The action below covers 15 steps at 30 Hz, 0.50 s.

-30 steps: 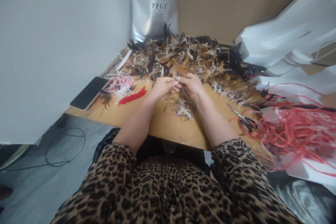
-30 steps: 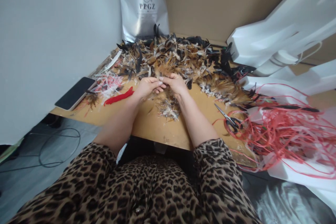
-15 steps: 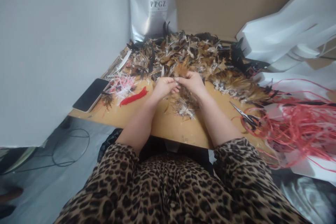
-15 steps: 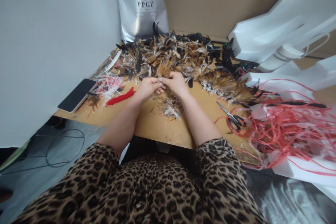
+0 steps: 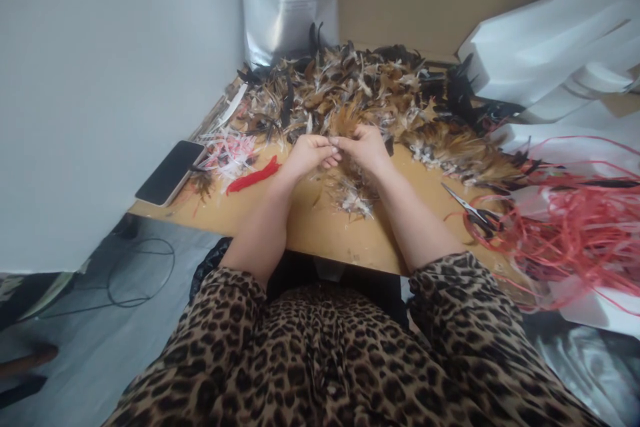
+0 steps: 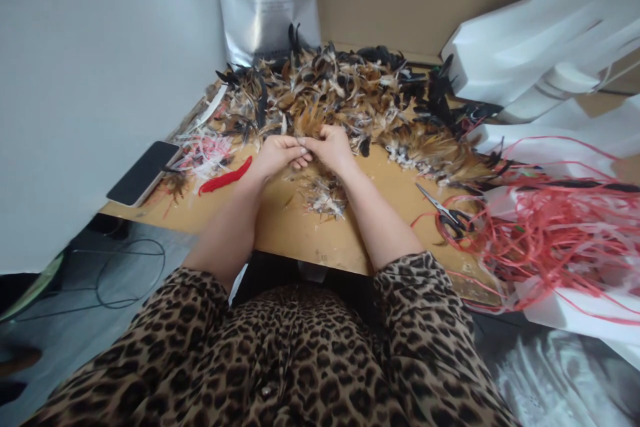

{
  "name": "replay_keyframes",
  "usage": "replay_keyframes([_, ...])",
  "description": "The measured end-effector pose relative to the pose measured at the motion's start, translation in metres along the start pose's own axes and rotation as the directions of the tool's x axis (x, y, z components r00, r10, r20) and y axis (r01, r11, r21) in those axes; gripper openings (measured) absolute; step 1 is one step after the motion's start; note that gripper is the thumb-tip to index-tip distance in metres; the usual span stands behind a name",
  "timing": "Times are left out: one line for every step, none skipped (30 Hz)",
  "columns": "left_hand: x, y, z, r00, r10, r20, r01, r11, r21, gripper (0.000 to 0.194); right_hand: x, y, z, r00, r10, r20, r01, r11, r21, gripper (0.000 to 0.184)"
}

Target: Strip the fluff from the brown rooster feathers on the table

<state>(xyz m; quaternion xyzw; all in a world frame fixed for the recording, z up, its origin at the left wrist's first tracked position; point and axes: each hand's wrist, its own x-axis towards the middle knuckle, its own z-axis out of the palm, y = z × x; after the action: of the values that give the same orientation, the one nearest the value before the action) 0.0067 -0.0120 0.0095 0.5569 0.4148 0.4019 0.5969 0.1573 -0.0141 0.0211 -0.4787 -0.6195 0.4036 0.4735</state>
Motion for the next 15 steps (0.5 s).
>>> replay_keyframes([0.000, -0.001, 0.000, 1.000, 0.003, 0.004, -0.003, 1.000, 0.005, 0.008, 0.000, 0.001, 0.000, 1.000, -0.001, 0.002, 0.001, 1.000, -0.009, 0.024])
replay_keyframes([0.000, -0.002, 0.000, 1.000, 0.005, 0.007, -0.005, 1.000, 0.009, 0.009, 0.001, 0.002, -0.001, 1.000, -0.001, 0.004, 0.002, 1.000, -0.019, 0.024])
replay_keyframes([0.001, -0.003, 0.001, 1.000, 0.008, 0.005, -0.008, 1.000, 0.010, 0.009, 0.001, 0.003, -0.001, 1.000, 0.000, 0.004, 0.000, 1.000, -0.026, 0.024])
replay_keyframes([0.001, -0.004, 0.001, 1.000, 0.011, 0.001, -0.011, 1.000, 0.009, 0.009, 0.002, 0.003, -0.001, 1.000, 0.003, 0.002, -0.003, 1.000, -0.028, 0.024])
replay_keyframes([0.001, -0.004, 0.001, 1.000, 0.015, -0.009, -0.015, 1.000, 0.005, 0.010, 0.002, 0.004, -0.002, 1.000, 0.008, 0.000, -0.008, 1.000, -0.024, 0.024])
replay_keyframes([0.001, -0.004, 0.001, 1.000, 0.019, -0.025, -0.019, 1.000, -0.002, 0.010, 0.003, 0.004, -0.003, 1.000, 0.013, -0.002, -0.013, 1.000, -0.011, 0.023])
replay_keyframes([0.002, -0.003, 0.001, 0.999, 0.020, -0.049, -0.021, 1.000, -0.014, 0.010, 0.003, 0.003, -0.004, 1.000, 0.017, -0.006, -0.017, 1.000, 0.010, 0.023])
replay_keyframes([0.002, -0.002, 0.000, 0.996, 0.020, -0.082, -0.023, 0.999, -0.032, 0.011, 0.004, 0.003, -0.006, 1.000, 0.023, -0.005, -0.023, 0.999, 0.032, 0.022])
replay_keyframes([0.003, -0.001, -0.001, 0.992, 0.020, -0.122, -0.027, 0.998, -0.057, 0.012, 0.004, 0.003, -0.009, 0.999, 0.032, 0.002, -0.032, 0.998, 0.048, 0.022])
replay_keyframes([0.003, 0.000, -0.002, 0.986, 0.019, -0.166, -0.034, 0.996, -0.087, 0.013, 0.005, 0.003, -0.013, 0.999, 0.040, 0.013, -0.040, 0.998, 0.048, 0.022])
replay_keyframes([0.004, 0.001, -0.004, 0.977, 0.019, -0.210, -0.045, 0.992, -0.120, 0.015, 0.006, 0.003, -0.017, 0.999, 0.046, 0.030, -0.046, 0.998, 0.029, 0.022])
replay_keyframes([0.005, 0.002, -0.006, 0.967, 0.021, -0.252, -0.061, 0.987, -0.151, 0.016, 0.007, 0.004, -0.021, 0.998, 0.047, 0.045, -0.047, 0.999, -0.008, 0.021])
replay_keyframes([0.006, 0.003, -0.007, 0.957, 0.025, -0.289, -0.079, 0.981, -0.176, 0.017, 0.008, 0.006, -0.024, 0.998, 0.041, 0.055, -0.038, 0.998, -0.058, 0.019])
replay_keyframes([0.007, 0.003, -0.009, 0.947, 0.029, -0.320, -0.096, 0.976, -0.196, 0.018, 0.009, 0.008, -0.027, 0.998, 0.028, 0.057, -0.022, 0.994, -0.109, 0.017])
replay_keyframes([0.007, 0.003, -0.010, 0.938, 0.033, -0.345, -0.112, 0.971, -0.211, 0.019, 0.010, 0.011, -0.028, 0.999, 0.007, 0.054, 0.001, 0.988, -0.156, 0.015])
